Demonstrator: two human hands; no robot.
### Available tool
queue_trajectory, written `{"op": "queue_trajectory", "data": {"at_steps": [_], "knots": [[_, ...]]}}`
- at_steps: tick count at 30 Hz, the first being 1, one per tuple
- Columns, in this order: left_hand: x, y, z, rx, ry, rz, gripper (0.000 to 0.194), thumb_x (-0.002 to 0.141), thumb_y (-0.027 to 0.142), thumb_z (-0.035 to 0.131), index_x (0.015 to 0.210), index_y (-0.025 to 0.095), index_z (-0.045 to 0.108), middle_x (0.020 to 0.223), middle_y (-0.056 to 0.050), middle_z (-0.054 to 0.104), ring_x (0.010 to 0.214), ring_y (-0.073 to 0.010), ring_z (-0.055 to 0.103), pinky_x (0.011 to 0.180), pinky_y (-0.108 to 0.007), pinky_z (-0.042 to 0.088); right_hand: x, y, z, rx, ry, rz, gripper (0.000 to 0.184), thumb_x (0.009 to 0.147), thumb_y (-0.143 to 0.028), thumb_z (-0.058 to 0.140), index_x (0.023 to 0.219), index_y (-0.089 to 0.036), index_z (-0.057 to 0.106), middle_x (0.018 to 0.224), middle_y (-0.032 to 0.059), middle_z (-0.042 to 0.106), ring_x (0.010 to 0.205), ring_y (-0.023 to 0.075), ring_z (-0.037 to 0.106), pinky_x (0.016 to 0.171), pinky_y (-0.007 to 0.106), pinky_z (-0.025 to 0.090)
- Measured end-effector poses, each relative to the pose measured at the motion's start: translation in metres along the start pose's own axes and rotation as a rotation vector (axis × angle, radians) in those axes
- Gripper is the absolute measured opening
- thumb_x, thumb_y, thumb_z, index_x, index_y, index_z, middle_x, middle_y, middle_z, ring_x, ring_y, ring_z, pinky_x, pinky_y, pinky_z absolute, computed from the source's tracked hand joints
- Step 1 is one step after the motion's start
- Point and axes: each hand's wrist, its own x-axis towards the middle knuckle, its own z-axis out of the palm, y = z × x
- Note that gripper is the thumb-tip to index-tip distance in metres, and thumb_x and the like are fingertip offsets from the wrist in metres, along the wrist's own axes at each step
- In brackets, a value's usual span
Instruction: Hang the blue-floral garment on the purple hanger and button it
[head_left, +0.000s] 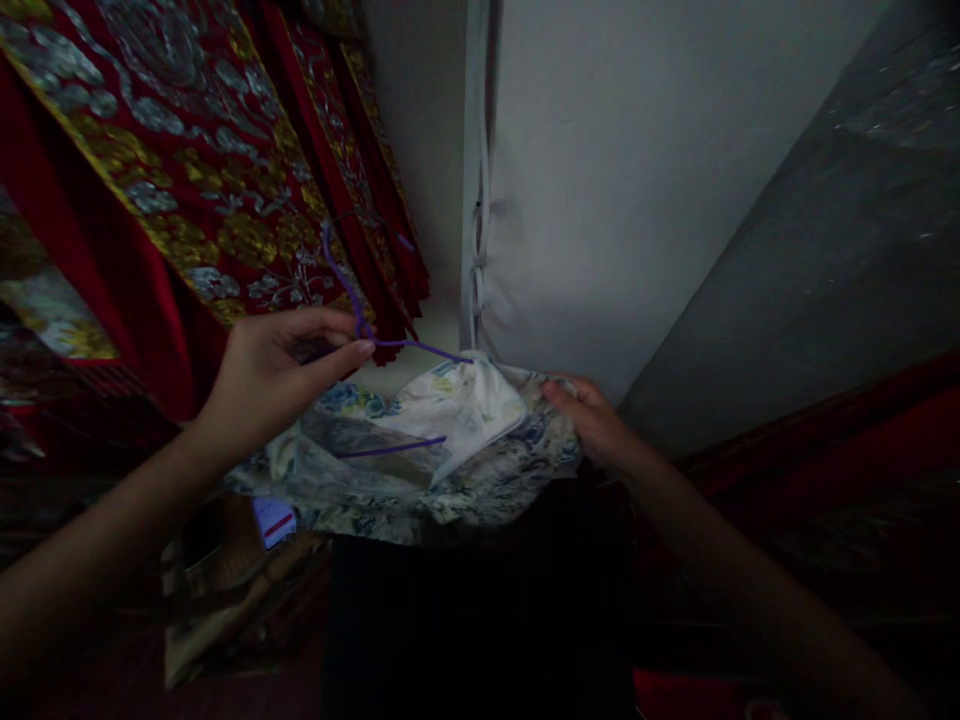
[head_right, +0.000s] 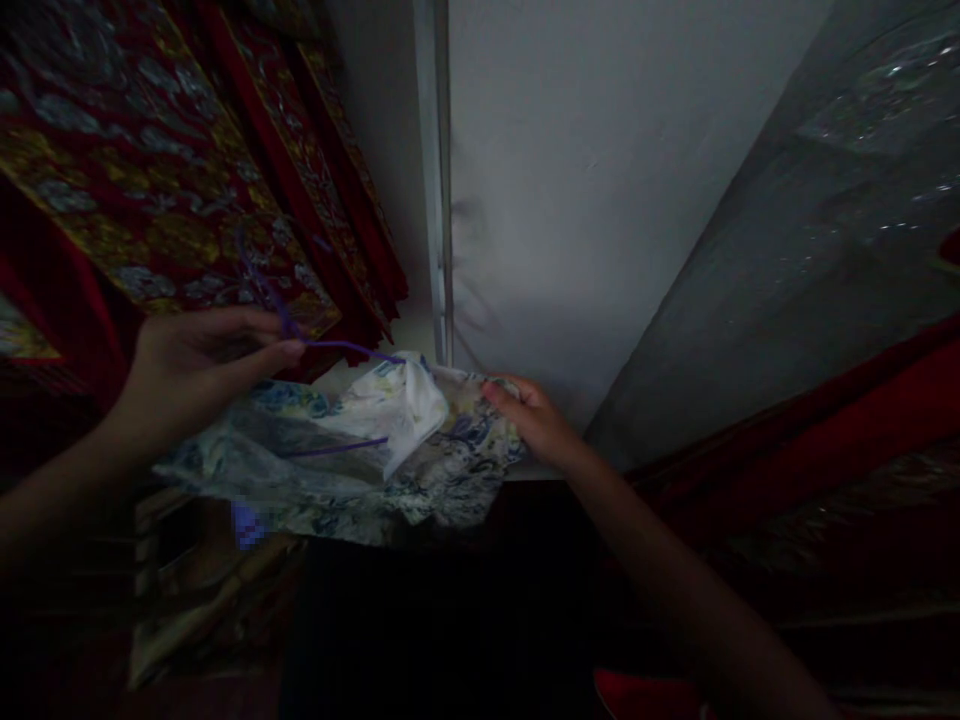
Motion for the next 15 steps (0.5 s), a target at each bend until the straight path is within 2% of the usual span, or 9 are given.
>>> {"op": "queue_trajectory", "data": {"at_steps": [2,4,6,7,9,11,12,13,15], "knots": [[0.004,-0.002,0.001,0.09,0.122,0.112,0.025,0.086,0.038,0.071,0.108,0.026,0.071,0.098,-0.002,0.073,0.088,-0.0218,0.068,0.08,-0.038,0.057,0.009,-0.006,-0.002,0.143,0.176,0.009,0.041,0.07,-0.063,0.079,0.075,-0.024,0.07,0.066,0.0022,0.071,0.061,0.0212,0.068,0.057,0.033,0.058],[-0.003,0.0,0.006,0.154,0.24,0.213,0.029,0.09,0.036,0.066,0.117,0.025,0.067,0.111,-0.004,0.07,0.101,-0.023,0.066,0.09,-0.04,0.055,0.026,-0.014,-0.006,0.237,0.318,0.008,0.038,0.075,-0.061,0.076,0.078,-0.024,0.069,0.071,0.0034,0.073,0.073,0.0249,0.073,0.067,0.037,0.062],[-0.02,0.004,0.019,0.154,0.279,0.283,0.026,0.093,0.033,0.06,0.117,0.025,0.064,0.107,-0.004,0.069,0.098,-0.0215,0.066,0.089,-0.038,0.054,0.047,-0.021,-0.009,0.291,0.405,0.015,0.034,0.081,-0.057,0.07,0.081,-0.023,0.069,0.076,0.0043,0.074,0.082,0.0261,0.075,0.074,0.039,0.063],[-0.03,0.005,0.029,0.133,0.231,0.301,0.025,0.095,0.031,0.057,0.118,0.026,0.063,0.101,-0.004,0.069,0.092,-0.02,0.066,0.085,-0.036,0.054,0.058,-0.023,-0.009,0.31,0.428,0.015,0.032,0.083,-0.055,0.068,0.083,-0.023,0.068,0.079,0.0047,0.075,0.085,0.0263,0.075,0.077,0.04,0.063],[-0.048,0.0,0.054,0.081,0.013,0.274,0.031,0.096,0.03,0.053,0.127,0.026,0.058,0.089,-0.002,0.069,0.078,-0.0173,0.065,0.076,-0.032,0.053,0.079,-0.024,-0.006,0.338,0.442,-0.015,0.033,0.084,-0.056,0.066,0.086,-0.022,0.067,0.082,0.0054,0.075,0.088,0.0269,0.075,0.078,0.041,0.064],[-0.058,-0.015,0.083,0.042,-0.24,0.147,0.048,0.096,0.032,0.054,0.143,0.025,0.044,0.085,0.0,0.069,0.067,-0.0161,0.064,0.068,-0.03,0.052,0.094,-0.024,-0.006,0.343,0.434,-0.082,0.037,0.083,-0.059,0.066,0.088,-0.023,0.065,0.085,0.0055,0.075,0.091,0.0274,0.075,0.078,0.042,0.064],[-0.058,-0.027,0.096,0.036,-0.322,0.063,0.058,0.096,0.034,0.054,0.15,0.023,0.035,0.086,0.0,0.07,0.064,-0.0161,0.064,0.065,-0.03,0.051,0.1,-0.023,-0.008,0.338,0.435,-0.119,0.038,0.081,-0.06,0.067,0.088,-0.023,0.065,0.086,0.0055,0.075,0.092,0.0275,0.074,0.078,0.042,0.064],[-0.055,-0.04,0.108,0.045,-0.37,-0.014,0.066,0.096,0.034,0.054,0.155,0.022,0.028,0.089,-0.001,0.072,0.064,-0.0168,0.064,0.064,-0.031,0.05,0.104,-0.023,-0.011,0.33,0.44,-0.149,0.039,0.081,-0.061,0.067,0.088,-0.023,0.064,0.087,0.0056,0.075,0.092,0.0274,0.074,0.078,0.042,0.064],[-0.042,-0.066,0.126,0.112,-0.384,-0.093,0.07,0.096,0.034,0.052,0.158,0.021,0.022,0.092,-0.003,0.073,0.07,-0.0196,0.068,0.068,-0.032,0.05,0.106,-0.023,-0.023,0.316,0.456,-0.18,0.04,0.08,-0.062,0.066,0.089,-0.023,0.063,0.089,0.0059,0.075,0.093,0.0272,0.074,0.078,0.042,0.064]]}}
